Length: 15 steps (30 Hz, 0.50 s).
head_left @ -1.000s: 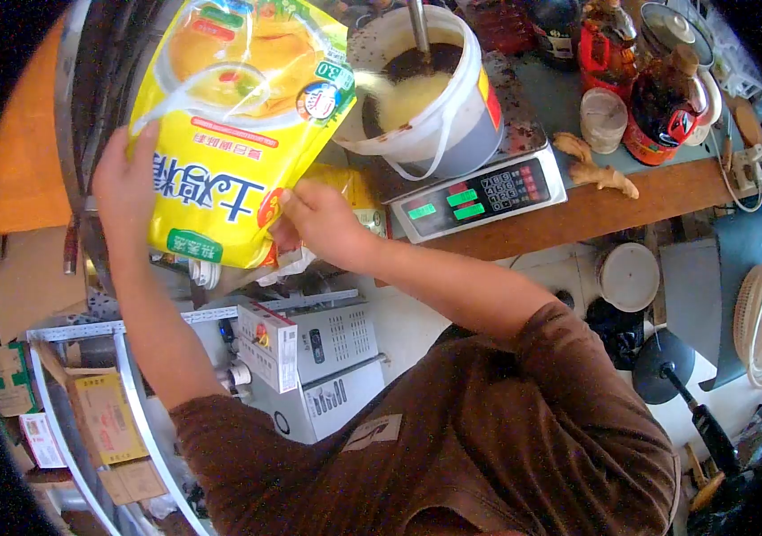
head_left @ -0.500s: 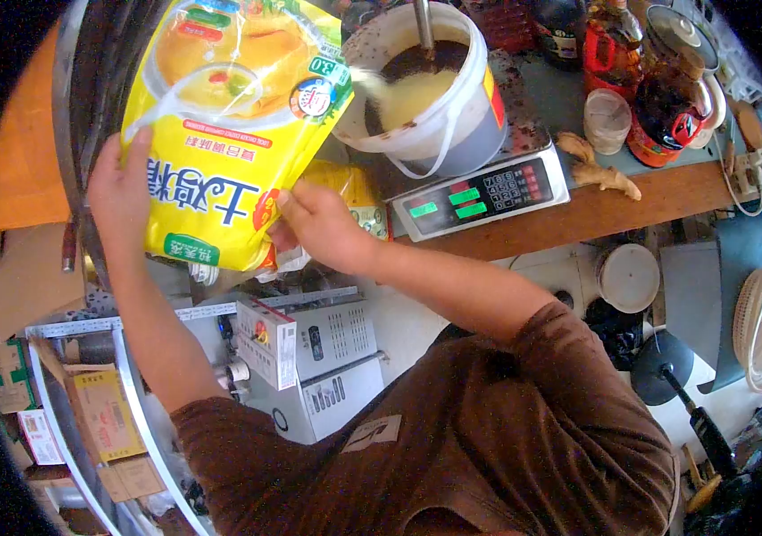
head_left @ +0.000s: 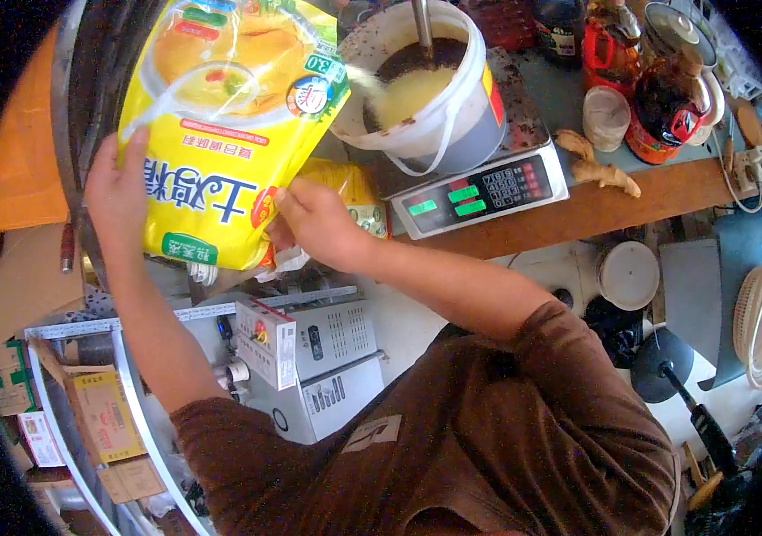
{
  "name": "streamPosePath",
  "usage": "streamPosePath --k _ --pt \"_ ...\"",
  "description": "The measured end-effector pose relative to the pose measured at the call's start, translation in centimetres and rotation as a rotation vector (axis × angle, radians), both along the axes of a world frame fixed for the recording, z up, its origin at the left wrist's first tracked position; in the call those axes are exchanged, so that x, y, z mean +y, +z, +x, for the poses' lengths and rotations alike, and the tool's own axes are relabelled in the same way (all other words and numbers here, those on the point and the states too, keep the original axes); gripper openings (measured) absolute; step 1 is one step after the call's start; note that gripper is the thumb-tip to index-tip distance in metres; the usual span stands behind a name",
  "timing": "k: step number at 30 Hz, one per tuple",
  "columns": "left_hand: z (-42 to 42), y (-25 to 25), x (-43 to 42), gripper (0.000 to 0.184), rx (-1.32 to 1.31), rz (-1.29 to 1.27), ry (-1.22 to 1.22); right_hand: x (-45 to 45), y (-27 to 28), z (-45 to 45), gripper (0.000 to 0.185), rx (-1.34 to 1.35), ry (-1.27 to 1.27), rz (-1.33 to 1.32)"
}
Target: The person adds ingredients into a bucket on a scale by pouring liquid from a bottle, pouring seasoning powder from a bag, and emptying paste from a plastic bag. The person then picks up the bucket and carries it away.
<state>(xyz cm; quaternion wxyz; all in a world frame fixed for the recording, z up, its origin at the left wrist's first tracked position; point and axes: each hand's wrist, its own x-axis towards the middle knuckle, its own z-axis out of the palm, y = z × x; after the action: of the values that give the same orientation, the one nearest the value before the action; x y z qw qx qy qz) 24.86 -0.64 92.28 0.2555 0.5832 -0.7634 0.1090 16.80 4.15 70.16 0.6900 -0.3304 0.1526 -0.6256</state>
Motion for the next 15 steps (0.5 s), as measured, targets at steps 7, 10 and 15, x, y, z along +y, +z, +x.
streamPosePath --k 7,10,15 --pt "0.15 0.03 -0.12 0.03 -0.019 -0.022 0.01 -0.22 -0.03 -0.26 0.025 0.08 -0.034 -0.055" --pt "0.41 0.03 -0.04 0.03 -0.03 -0.016 0.047 -0.39 -0.02 0.56 0.024 0.064 -0.171 -0.042" --pt "0.33 -0.07 0.18 0.03 0.002 -0.028 0.005 0.06 0.34 -0.09 0.023 0.018 -0.068 -0.004"
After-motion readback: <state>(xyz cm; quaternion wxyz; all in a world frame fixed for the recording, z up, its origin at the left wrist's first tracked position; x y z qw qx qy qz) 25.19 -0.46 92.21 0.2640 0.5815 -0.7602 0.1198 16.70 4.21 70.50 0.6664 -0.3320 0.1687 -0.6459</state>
